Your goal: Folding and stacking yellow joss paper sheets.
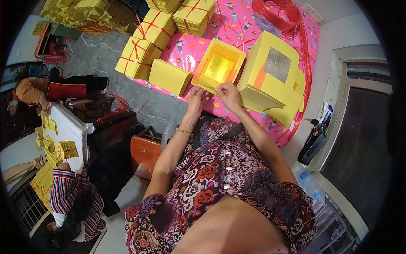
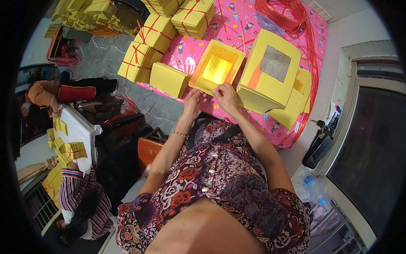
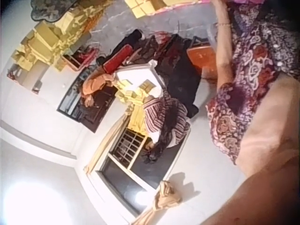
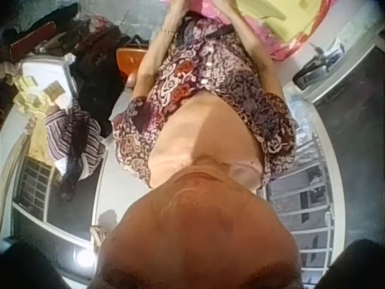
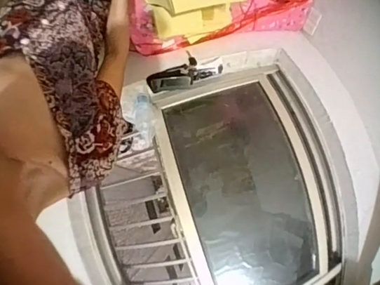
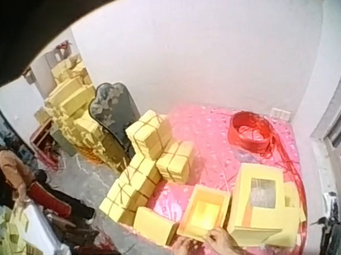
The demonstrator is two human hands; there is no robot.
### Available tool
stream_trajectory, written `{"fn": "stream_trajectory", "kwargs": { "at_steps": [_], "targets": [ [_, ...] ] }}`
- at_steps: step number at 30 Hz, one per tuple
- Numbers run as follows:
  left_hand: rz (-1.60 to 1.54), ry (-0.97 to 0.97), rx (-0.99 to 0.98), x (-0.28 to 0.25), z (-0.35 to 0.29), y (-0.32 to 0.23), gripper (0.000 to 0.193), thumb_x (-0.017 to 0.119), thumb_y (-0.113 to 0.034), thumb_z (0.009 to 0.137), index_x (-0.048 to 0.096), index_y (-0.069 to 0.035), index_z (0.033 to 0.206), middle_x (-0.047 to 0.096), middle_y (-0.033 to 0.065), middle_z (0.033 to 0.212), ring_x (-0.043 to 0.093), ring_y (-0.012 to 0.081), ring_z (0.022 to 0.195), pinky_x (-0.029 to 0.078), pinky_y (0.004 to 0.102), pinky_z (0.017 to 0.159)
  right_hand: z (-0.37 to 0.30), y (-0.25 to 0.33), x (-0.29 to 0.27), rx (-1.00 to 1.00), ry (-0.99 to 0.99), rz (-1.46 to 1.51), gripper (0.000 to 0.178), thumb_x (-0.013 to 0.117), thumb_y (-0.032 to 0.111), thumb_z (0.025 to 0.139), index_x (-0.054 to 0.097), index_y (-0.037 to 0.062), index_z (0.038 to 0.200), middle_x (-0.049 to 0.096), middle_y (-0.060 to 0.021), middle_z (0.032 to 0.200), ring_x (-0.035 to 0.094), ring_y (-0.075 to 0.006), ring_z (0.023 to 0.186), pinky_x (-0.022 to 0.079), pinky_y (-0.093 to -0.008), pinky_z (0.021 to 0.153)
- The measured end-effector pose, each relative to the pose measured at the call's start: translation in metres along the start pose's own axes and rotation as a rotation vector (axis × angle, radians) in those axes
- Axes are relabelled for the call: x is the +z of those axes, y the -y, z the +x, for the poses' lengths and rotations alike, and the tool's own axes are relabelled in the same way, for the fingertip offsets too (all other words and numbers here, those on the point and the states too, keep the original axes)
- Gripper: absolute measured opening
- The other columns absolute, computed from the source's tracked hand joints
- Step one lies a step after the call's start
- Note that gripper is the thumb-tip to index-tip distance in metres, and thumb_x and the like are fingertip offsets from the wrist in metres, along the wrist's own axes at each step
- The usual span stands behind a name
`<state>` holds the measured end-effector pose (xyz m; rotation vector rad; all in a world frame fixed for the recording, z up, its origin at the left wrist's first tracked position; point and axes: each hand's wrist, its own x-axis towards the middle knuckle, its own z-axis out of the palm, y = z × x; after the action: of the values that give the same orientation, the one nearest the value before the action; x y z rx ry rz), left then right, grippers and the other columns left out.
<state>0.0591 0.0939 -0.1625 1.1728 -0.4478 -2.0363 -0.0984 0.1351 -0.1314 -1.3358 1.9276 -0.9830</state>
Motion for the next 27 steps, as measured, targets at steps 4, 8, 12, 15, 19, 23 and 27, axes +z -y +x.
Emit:
{"fn": "stream_trajectory", "kwargs": {
  "at_steps": [4,8,12,15,19,23,27],
  "targets": [
    [-0.005,0.001,0.000,-0.002,0.001,0.000,0.020,0.047,-0.009,0.094,0.052,-0.004,0.114,0.061,0.0039,0.101,0.059,0.0153,0.089,0.051,0.0319,0.077,0.000,-0.001,0.002,-0.018,0.003,-0.006,0.017,0.069,0.020,0.082,0.067,0.0024,0.080,0.059,-0.0092,0.083,0.061,-0.0218,0.076,0.049,-0.0324,0.068],
    [0.178,-0.092,0.059,0.012,-0.013,-0.006,0.024,0.055,-0.011,0.090,0.051,-0.003,0.113,0.058,0.0085,0.110,0.058,0.0186,0.094,0.051,0.0339,0.077,0.000,-0.003,0.001,-0.019,-0.013,0.010,0.018,0.068,0.020,0.083,0.065,0.0017,0.080,0.058,-0.0089,0.082,0.061,-0.0208,0.076,0.050,-0.0323,0.068],
    [1.229,-0.297,0.947,0.028,-0.027,-0.021,0.038,0.062,-0.006,0.077,0.051,-0.003,0.114,0.045,0.0210,0.124,0.049,0.0322,0.110,0.039,0.0469,0.092,-0.004,0.007,-0.001,-0.151,-0.073,-0.081,0.015,0.066,0.017,0.081,0.062,0.0027,0.080,0.057,-0.0096,0.080,0.057,-0.0259,0.078,0.046,-0.0369,0.070],
    [1.609,-0.144,1.217,0.041,-0.026,-0.041,0.046,0.066,-0.007,0.070,0.054,-0.008,0.115,0.047,0.0172,0.124,0.046,0.0335,0.114,0.031,0.0486,0.099,-0.003,0.023,-0.003,-0.287,-0.126,-0.240,0.012,0.065,0.015,0.080,0.060,0.0039,0.081,0.056,-0.0093,0.082,0.055,-0.0284,0.082,0.043,-0.0399,0.073],
    [1.741,0.082,1.160,0.039,0.001,-0.044,0.039,0.064,-0.007,0.071,0.060,-0.012,0.109,0.060,0.0050,0.111,0.051,0.0254,0.106,0.036,0.0414,0.092,0.001,0.048,-0.015,-0.382,-0.114,-0.447,0.012,0.064,0.014,0.080,0.060,0.0054,0.088,0.057,-0.0078,0.087,0.054,-0.0276,0.089,0.044,-0.0402,0.077],
    [1.566,0.146,1.175,0.053,0.001,-0.065,0.032,0.062,-0.002,0.070,0.065,-0.011,0.101,0.065,0.0062,0.099,0.055,0.0260,0.088,0.040,0.0400,0.079,0.000,0.073,-0.030,-0.459,-0.183,-0.391,0.031,0.064,0.016,0.082,0.057,0.0032,0.110,0.054,-0.0139,0.112,0.048,-0.0334,0.112,0.040,-0.0433,0.093],
    [1.306,0.038,1.164,0.062,-0.011,-0.089,0.032,0.056,0.003,0.077,0.064,-0.007,0.105,0.064,0.0136,0.083,0.057,0.0304,0.076,0.045,0.0387,0.069,-0.010,0.101,-0.039,-0.447,-0.337,-0.247,0.070,0.064,0.017,0.084,0.027,-0.0011,0.140,0.028,-0.0223,0.143,0.028,-0.0369,0.134,0.027,-0.0434,0.109]
  ]
}}
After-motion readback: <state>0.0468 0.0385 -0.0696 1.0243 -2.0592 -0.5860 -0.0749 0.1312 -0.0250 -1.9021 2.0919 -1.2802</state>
